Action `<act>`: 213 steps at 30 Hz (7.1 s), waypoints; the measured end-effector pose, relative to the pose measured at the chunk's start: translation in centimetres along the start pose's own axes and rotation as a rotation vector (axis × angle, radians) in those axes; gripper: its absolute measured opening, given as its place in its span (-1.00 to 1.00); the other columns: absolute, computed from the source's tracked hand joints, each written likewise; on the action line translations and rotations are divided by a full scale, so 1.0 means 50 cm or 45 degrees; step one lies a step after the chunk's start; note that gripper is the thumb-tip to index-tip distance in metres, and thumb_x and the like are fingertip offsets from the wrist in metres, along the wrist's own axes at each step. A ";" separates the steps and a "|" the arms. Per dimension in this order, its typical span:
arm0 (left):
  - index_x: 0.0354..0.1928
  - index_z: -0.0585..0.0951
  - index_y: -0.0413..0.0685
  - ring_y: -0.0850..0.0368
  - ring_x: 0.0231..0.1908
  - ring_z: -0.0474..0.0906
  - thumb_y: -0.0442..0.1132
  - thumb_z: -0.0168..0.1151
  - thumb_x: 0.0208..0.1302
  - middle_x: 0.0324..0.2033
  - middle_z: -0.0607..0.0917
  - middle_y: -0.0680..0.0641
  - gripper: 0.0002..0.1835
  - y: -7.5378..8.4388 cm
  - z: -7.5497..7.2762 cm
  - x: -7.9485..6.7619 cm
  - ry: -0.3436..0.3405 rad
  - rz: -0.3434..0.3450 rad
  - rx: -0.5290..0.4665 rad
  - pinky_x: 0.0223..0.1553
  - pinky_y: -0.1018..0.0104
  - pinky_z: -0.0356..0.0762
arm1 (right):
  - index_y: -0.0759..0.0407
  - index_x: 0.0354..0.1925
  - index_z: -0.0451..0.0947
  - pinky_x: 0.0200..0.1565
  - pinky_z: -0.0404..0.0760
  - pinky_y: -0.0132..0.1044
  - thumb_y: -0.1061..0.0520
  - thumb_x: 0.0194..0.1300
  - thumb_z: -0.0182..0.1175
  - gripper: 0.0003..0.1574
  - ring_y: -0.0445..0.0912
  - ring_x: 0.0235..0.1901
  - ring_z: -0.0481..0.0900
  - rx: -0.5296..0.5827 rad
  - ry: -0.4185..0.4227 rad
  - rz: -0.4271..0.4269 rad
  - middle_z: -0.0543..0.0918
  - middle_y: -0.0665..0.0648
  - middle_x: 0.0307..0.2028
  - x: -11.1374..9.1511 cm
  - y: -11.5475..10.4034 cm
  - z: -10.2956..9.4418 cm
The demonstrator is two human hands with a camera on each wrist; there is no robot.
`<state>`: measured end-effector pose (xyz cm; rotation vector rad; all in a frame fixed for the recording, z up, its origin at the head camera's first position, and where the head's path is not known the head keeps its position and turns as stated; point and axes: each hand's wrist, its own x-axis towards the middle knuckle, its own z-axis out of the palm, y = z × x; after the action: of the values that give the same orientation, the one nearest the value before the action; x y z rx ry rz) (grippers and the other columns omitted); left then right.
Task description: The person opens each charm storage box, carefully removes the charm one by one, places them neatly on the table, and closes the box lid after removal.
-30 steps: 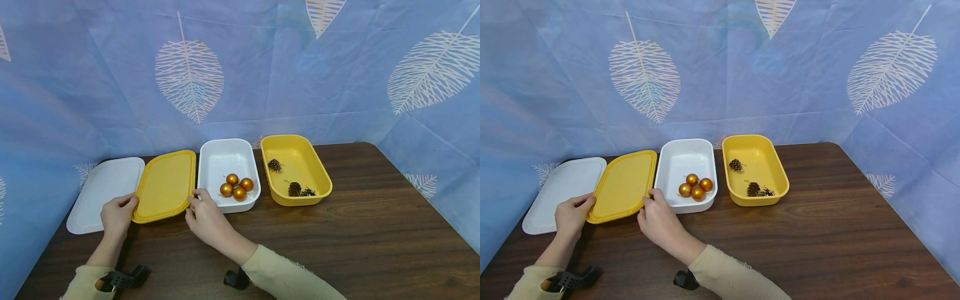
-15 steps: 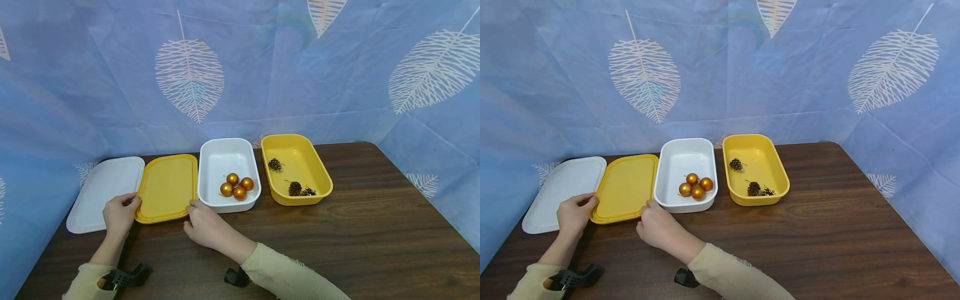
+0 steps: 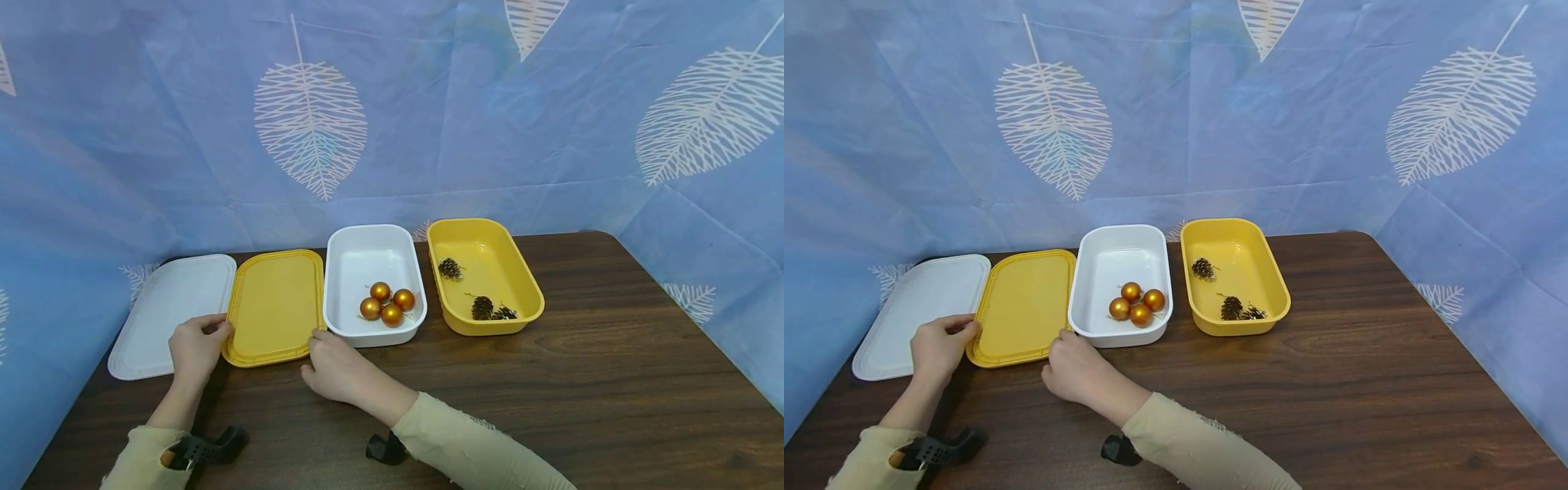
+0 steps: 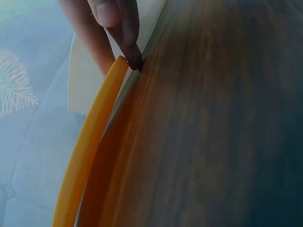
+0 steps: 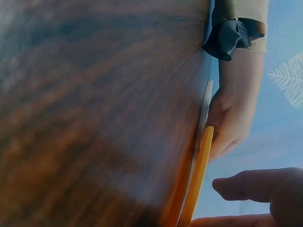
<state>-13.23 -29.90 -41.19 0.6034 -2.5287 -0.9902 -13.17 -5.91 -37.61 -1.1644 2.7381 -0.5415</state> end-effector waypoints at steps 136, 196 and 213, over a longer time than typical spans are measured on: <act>0.44 0.17 -0.17 -0.09 0.39 0.06 0.08 0.37 0.14 0.42 0.15 -0.17 -0.06 0.171 0.118 -0.132 -0.486 0.653 -0.189 0.25 -0.12 0.19 | 0.26 -0.04 0.65 -0.01 0.52 -0.09 0.26 0.17 0.31 -0.66 0.08 -0.04 0.54 0.113 0.191 0.182 0.63 0.20 -0.08 0.016 0.187 -0.094; 0.45 0.14 -0.13 -0.17 0.36 0.11 0.13 0.31 0.17 0.42 0.13 -0.16 -0.08 0.168 0.111 -0.125 -0.515 0.669 -0.201 0.21 -0.16 0.23 | 0.14 -0.01 0.60 -0.31 0.58 -0.45 -0.02 0.03 0.42 -0.46 -0.27 -0.31 0.53 0.548 0.194 -0.394 0.62 -0.07 -0.17 -0.134 0.151 -0.083; 0.46 0.11 -0.12 -0.17 0.38 0.06 0.16 0.28 0.20 0.43 0.10 -0.16 -0.07 0.168 0.110 -0.125 -0.548 0.642 -0.184 0.25 -0.17 0.16 | 0.23 0.03 0.61 -0.30 0.51 -0.53 0.04 0.08 0.41 -0.45 -0.31 -0.37 0.51 0.290 -0.082 -0.249 0.67 0.02 -0.20 -0.115 0.150 -0.065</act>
<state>-12.70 -18.14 -40.15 -0.3182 -2.7165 -1.1782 -15.00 3.92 -37.53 -1.3694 2.4458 -0.7997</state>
